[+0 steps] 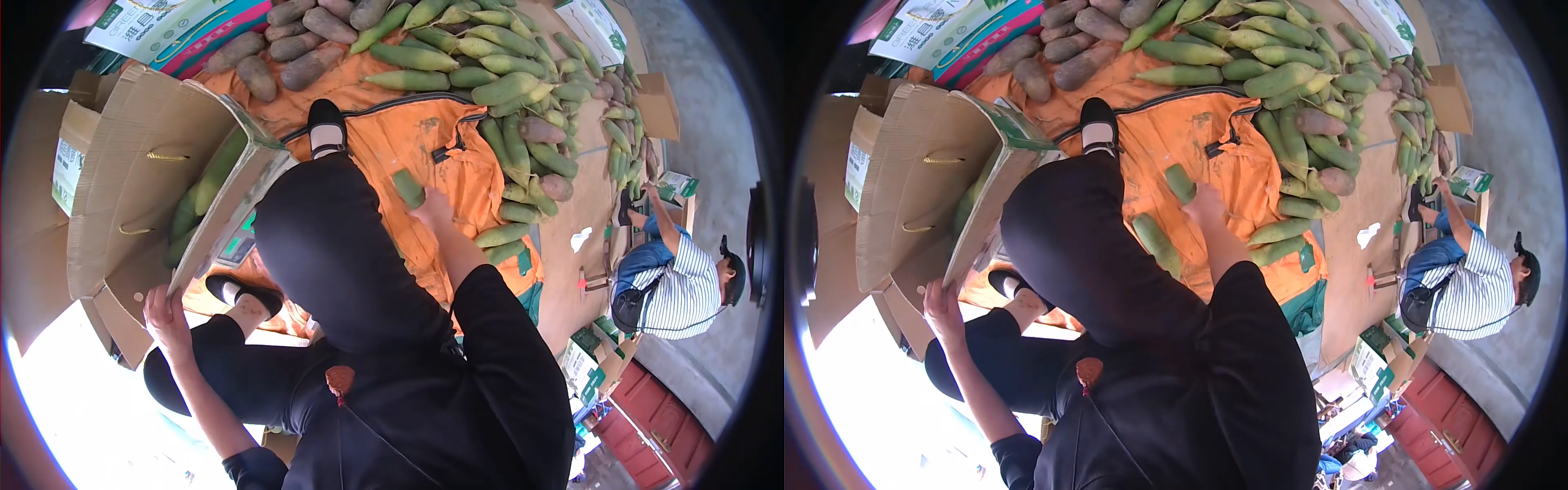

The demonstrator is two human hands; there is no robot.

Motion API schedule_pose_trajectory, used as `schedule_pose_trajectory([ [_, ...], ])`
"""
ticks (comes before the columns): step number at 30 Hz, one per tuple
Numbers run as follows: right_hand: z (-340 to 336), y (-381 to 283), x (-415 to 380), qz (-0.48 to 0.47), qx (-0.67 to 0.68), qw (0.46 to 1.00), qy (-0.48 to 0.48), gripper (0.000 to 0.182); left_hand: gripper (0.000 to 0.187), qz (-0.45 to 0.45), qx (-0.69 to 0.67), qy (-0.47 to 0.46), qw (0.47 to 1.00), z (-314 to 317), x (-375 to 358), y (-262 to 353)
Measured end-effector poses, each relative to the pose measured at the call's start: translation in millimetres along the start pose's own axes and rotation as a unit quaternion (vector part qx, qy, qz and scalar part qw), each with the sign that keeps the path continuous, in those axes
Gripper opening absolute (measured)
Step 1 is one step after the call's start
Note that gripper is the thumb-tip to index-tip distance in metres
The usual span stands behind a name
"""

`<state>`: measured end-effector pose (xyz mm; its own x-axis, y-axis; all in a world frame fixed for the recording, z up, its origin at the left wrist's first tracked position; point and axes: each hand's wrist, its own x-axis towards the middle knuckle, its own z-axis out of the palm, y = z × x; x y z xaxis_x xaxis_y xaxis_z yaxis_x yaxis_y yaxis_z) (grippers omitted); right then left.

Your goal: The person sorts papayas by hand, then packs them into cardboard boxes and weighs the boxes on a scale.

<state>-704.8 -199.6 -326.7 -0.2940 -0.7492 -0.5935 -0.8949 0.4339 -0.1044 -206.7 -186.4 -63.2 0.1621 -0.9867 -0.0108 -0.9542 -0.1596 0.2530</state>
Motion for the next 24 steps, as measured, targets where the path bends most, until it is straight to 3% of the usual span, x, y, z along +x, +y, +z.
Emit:
schedule_pose_trajectory([
  [2, -7, 7, 2, 0.03, 0.08, 0.996, 0.025, 0.058, 0.01, 0.014, 0.004, -0.01, 1.0, 0, 0, -2],
  [3, -6, 14, 7, 0.019, 0.081, 0.996, 0.024, 0.058, 0.011, -0.021, -0.011, -0.025, 0.999, -4, 0, 6],
  [7, -1, 42, 47, -0.032, 0.279, 0.958, 0.066, 0.057, 0.012, 0.034, 0.01, 0.013, 0.999, -6, 2, 8],
  [9, -29, 35, 56, -0.075, 0.389, 0.918, 0.012, 0.052, 0.011, 0.029, 0.006, -0.002, 1.0, -11, 3, 13],
  [13, -151, -51, 6, -0.15, 0.453, 0.878, 0.024, 0.044, 0.009, 0.035, 0.006, 0.016, 0.999, -6, 3, 3],
  [17, -252, -131, -38, -0.252, 0.397, 0.881, 0.055, 0.054, 0.008, 0.053, -0.008, 0.03, 0.998, -3, 2, 0],
  [19, -288, -165, -54, -0.385, 0.365, 0.842, 0.1, 0.062, 0.009, 0.051, -0.005, 0.032, 0.998, -2, 1, -1],
  [24, -344, -266, -123, -0.596, 0.229, 0.756, 0.144, 0.055, 0.01, 0.056, -0.019, 0.046, 0.997, -6, 0, 2],
])
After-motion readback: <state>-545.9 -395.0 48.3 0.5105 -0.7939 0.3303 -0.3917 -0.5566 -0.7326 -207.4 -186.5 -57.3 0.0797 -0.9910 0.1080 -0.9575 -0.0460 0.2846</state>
